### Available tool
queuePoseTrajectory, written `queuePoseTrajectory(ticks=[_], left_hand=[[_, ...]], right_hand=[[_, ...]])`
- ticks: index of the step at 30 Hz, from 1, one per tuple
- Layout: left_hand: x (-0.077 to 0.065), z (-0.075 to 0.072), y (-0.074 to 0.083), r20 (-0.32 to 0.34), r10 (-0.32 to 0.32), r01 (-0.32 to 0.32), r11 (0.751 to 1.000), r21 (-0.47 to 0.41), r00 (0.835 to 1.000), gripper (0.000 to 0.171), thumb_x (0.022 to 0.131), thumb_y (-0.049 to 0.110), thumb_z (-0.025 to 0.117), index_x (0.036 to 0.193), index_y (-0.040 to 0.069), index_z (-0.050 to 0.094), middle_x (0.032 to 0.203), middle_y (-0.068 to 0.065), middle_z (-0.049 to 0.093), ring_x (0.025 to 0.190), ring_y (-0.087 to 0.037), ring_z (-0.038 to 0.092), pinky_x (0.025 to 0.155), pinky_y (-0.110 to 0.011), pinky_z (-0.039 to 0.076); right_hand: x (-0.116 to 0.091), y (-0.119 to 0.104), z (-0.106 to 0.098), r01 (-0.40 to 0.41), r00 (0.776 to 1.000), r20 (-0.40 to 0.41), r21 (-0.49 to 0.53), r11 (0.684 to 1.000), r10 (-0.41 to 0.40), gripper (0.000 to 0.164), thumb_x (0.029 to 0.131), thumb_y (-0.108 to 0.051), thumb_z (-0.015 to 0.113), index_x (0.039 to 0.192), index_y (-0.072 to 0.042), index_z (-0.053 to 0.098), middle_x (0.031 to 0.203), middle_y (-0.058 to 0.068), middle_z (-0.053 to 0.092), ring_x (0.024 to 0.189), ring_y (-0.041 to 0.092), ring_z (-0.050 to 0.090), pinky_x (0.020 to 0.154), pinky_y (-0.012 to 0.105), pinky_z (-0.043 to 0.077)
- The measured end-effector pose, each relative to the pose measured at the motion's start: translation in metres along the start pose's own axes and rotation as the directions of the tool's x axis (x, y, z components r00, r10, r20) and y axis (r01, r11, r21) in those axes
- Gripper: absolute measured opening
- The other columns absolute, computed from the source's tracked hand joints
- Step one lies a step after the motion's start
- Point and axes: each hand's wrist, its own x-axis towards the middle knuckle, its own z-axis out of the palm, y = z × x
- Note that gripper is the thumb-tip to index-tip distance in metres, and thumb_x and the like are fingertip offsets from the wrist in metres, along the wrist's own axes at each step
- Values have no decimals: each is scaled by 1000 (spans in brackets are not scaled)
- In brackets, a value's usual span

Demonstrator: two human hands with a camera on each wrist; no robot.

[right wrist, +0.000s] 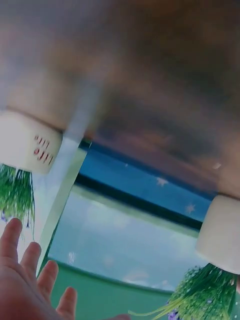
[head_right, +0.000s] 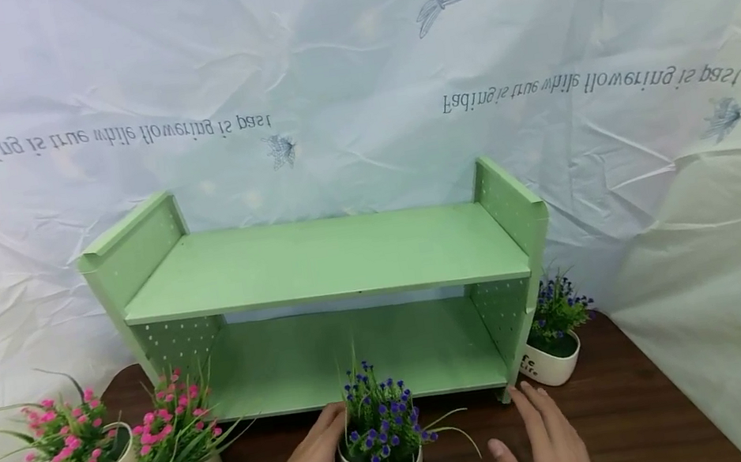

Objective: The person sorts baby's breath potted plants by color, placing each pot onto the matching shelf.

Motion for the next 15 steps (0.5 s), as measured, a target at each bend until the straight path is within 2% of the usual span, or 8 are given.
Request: queuePoseTrajectory(ticks=[1, 4, 6, 9, 11, 13, 15], left_hand=[[0, 0, 1, 6, -6, 6, 1000, 11, 1000, 111, 71, 74, 72, 151, 4, 40, 156, -8, 34, 141, -35, 38, 98, -54, 47], [1, 0, 1, 8, -23, 22, 999, 23, 1000, 109, 69, 74, 74, 149, 7, 43, 153, -6, 38, 138, -32, 42, 97, -52, 48], [2, 0, -1, 0, -21, 21, 1000, -9, 1000, 108, 67, 72, 77, 148, 11, 42, 149, -5, 44, 133, -29, 47, 96, -51, 49], [3, 2, -4, -2, -3, 3, 996, -92, 1000, 112, 65, 69, 81, 153, 19, 34, 148, -3, 46, 131, -26, 50, 96, -49, 48], [3, 4, -5, 14, -3, 5, 990, -143, 1000, 118, 64, 66, 83, 157, 19, 27, 151, -5, 43, 131, -27, 49, 96, -51, 48], [2, 5, -5, 34, -11, 17, 988, -156, 999, 125, 65, 66, 84, 159, 16, 19, 156, -9, 37, 135, -31, 46, 96, -53, 47], [1, 5, -4, 54, -25, 33, 989, -141, 998, 127, 65, 65, 83, 160, 11, 16, 157, -14, 34, 135, -35, 45, 96, -55, 47]], right_hand=[[2, -2, -4, -11, 1000, 6, 8, 1000, 11, 63, 97, -33, 65, 147, -2, 42, 144, 26, 41, 123, 49, 45, 85, 64, 41], [13, -6, -14, 24, 999, -38, 44, 999, -22, 63, 98, -27, 65, 151, -7, 37, 146, 26, 39, 125, 49, 43, 86, 64, 39], [23, -9, -22, 49, 997, -66, 59, 997, -45, 64, 98, -24, 64, 153, -10, 34, 147, 26, 38, 127, 50, 41, 88, 68, 37], [38, -12, -36, 75, 992, -112, 97, 993, -64, 65, 98, -19, 63, 155, -13, 32, 148, 26, 35, 131, 50, 37, 94, 72, 33], [48, -13, -46, 81, 988, -145, 131, 988, -62, 65, 98, -17, 63, 155, -13, 32, 150, 26, 34, 134, 49, 34, 101, 72, 28], [57, -14, -55, 93, 981, -184, 155, 984, -63, 65, 98, -16, 63, 155, -13, 32, 150, 26, 33, 135, 48, 33, 105, 71, 25], [66, -14, -65, 110, 971, -228, 175, 978, -68, 64, 98, -14, 63, 154, -12, 34, 149, 27, 34, 136, 47, 33, 112, 63, 23]])
